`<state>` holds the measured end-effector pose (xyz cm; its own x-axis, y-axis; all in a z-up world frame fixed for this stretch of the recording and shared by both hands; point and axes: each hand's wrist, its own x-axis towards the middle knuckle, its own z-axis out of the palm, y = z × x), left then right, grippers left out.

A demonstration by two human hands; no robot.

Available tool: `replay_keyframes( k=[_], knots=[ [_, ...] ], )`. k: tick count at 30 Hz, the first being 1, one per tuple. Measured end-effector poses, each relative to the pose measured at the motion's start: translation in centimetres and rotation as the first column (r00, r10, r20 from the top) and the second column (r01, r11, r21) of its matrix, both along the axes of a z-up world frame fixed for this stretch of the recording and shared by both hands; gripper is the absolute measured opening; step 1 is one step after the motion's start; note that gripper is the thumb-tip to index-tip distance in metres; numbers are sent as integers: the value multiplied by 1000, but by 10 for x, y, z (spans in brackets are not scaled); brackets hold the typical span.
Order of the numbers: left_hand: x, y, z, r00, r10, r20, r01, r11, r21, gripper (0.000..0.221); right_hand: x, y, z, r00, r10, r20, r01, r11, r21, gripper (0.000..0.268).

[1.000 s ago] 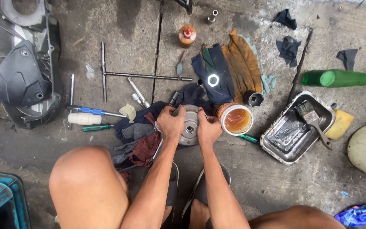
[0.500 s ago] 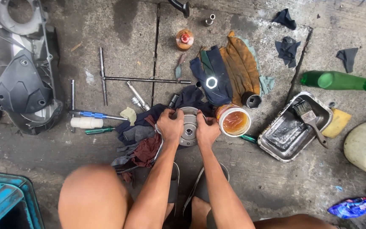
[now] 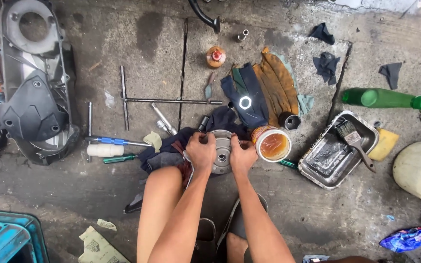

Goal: Cleaning and assembling a motorcycle clutch assembly as part of a drive belt inspection

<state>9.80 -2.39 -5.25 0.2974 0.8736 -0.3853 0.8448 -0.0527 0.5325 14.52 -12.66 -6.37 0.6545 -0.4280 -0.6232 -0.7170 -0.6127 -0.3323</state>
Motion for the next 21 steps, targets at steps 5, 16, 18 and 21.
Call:
replay_keyframes(
  k=[5, 16, 18, 21],
  knots=[
    [1, 4, 3, 995, -43, -90, 33, 994, -102, 30, 3, 0, 9, 1000, -7, 3, 7, 1000, -17, 60],
    [13, 19, 39, 986, -70, -150, 19, 948, -319, 44, 11, 4, 23, 999, 50, -14, -50, 998, -24, 64],
    [8, 20, 44, 985, -69, -158, 0, 916, -400, 51, 14, 5, 42, 990, 97, -100, -92, 994, 59, 77],
    [13, 17, 53, 978, -155, -142, 80, 899, -430, 60, 15, -7, 37, 982, 142, -127, -130, 987, 96, 79]
  ],
)
